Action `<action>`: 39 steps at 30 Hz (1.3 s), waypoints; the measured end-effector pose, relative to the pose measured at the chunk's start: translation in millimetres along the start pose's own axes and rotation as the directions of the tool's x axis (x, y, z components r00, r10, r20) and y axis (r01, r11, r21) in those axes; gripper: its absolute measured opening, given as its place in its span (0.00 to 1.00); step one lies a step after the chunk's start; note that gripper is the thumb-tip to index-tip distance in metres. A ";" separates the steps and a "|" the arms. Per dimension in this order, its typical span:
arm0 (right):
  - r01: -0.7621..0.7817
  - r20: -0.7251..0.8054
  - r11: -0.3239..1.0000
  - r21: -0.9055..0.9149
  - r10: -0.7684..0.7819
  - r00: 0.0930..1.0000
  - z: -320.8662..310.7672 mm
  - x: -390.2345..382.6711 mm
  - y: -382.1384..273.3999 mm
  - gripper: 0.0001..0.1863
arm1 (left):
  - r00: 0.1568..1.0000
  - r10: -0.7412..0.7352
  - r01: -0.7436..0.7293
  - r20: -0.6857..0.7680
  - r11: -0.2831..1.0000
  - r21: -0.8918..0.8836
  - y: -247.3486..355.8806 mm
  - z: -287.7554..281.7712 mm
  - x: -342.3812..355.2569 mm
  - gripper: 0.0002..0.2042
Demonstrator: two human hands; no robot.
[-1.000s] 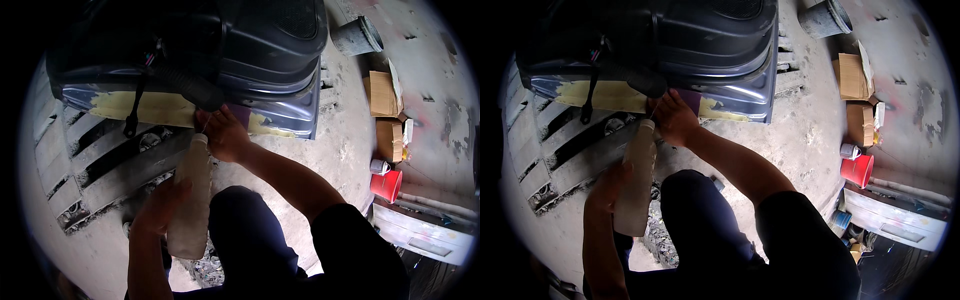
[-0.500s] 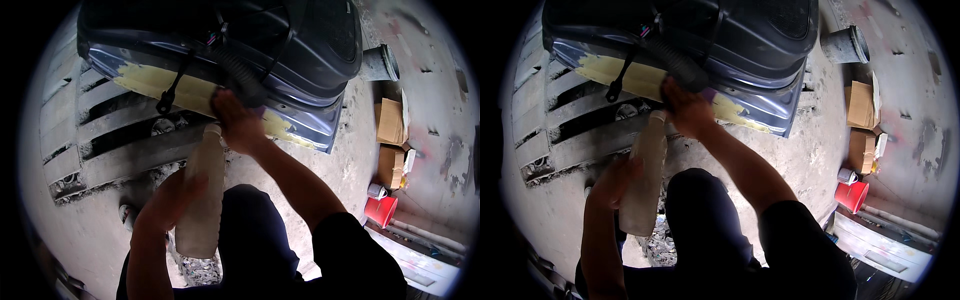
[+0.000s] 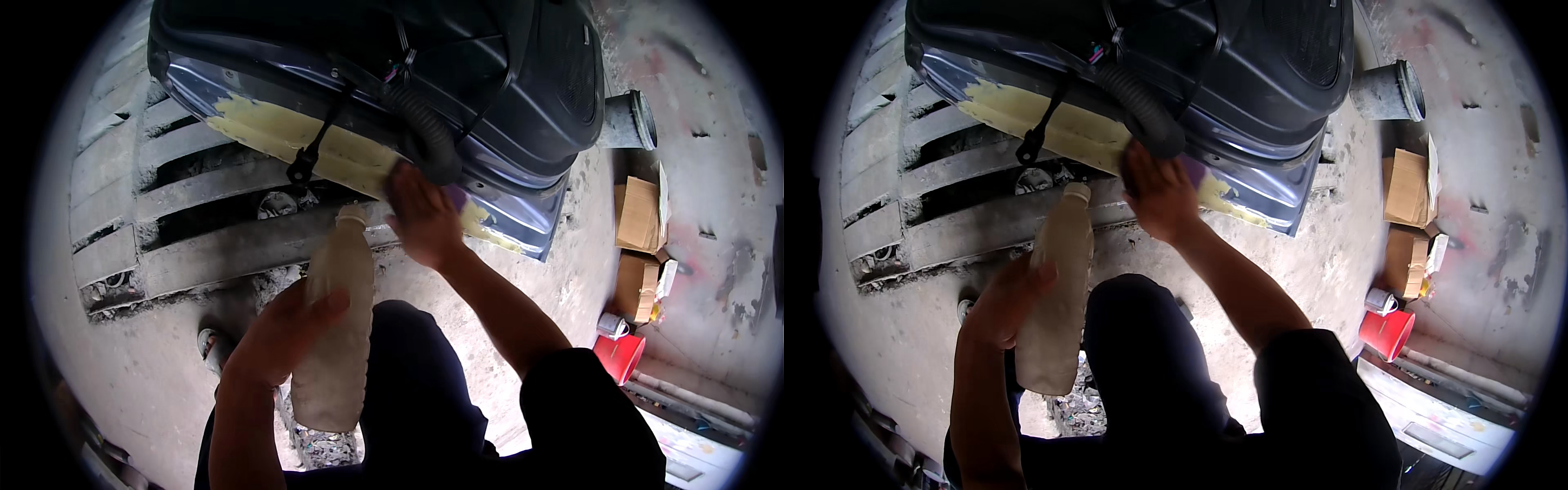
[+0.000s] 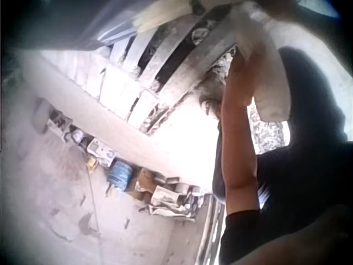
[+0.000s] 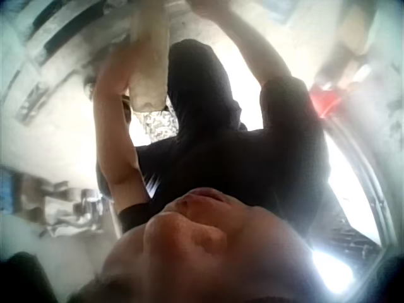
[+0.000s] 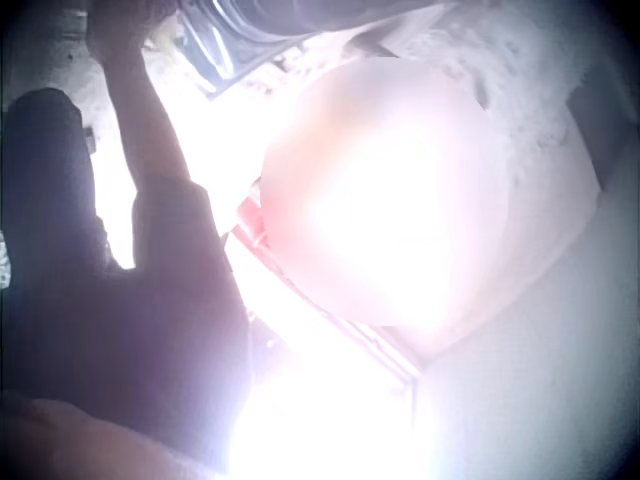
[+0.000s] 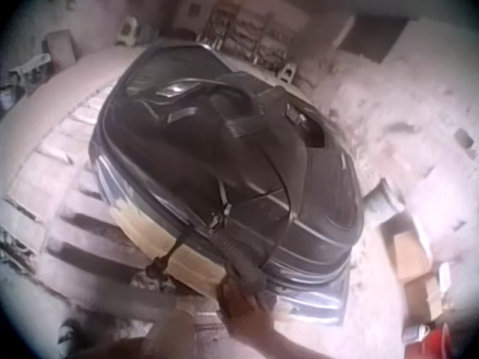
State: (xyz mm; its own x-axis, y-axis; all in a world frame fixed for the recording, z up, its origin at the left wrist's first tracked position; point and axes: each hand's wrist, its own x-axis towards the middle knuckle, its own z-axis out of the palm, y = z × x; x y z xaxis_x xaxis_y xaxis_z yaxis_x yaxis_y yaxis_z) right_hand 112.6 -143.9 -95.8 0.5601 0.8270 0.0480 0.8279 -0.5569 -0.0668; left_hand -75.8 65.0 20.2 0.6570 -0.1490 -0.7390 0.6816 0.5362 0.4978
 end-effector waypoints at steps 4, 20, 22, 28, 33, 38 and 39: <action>0.058 -0.013 0.998 -0.023 -0.058 0.998 0.1 0.6 -0.7 0.32 | 0.996 0.019 -0.014 0.086 0.998 -0.055 -2.6 1.8 4.3 0.31; 0.102 -0.095 0.994 0.025 -0.099 0.991 17.9 86.6 -40.1 0.34 | 0.996 0.030 -0.023 0.081 0.996 -0.088 6.4 8.2 10.0 0.30; 0.087 -0.107 0.995 0.045 -0.082 0.991 24.6 86.6 -49.1 0.34 | 1.000 0.003 -0.002 0.005 0.997 -0.076 6.8 4.3 10.8 0.30; 0.063 -0.048 0.998 0.029 -0.061 0.997 4.9 21.2 -6.0 0.34 | 0.998 0.040 -0.035 0.041 0.994 -0.099 0.3 -10.2 2.2 0.30; 0.145 -0.142 0.989 0.039 -0.138 0.980 29.0 113.3 -53.9 0.32 | 0.999 0.047 -0.045 0.022 0.995 -0.084 2.8 -2.0 9.9 0.30; 0.107 -0.076 0.994 0.037 -0.104 0.992 16.9 50.3 -21.3 0.34 | 0.999 0.031 -0.032 -0.012 0.993 -0.112 -6.1 -14.8 0.0 0.29; 0.095 -0.066 0.995 -0.028 -0.097 0.993 9.2 37.1 -14.9 0.34 | 1.000 0.029 -0.029 -0.002 0.995 -0.097 -7.4 -15.6 0.0 0.29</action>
State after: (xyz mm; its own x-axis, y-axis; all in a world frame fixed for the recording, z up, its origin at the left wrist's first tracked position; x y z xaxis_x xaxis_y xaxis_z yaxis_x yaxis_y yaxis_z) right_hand 120.8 -104.2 -102.2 0.4783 0.8700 0.1195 0.8778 -0.4778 -0.0342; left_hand -85.9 74.0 9.4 0.6759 -0.1313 -0.7252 0.6275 0.6185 0.4729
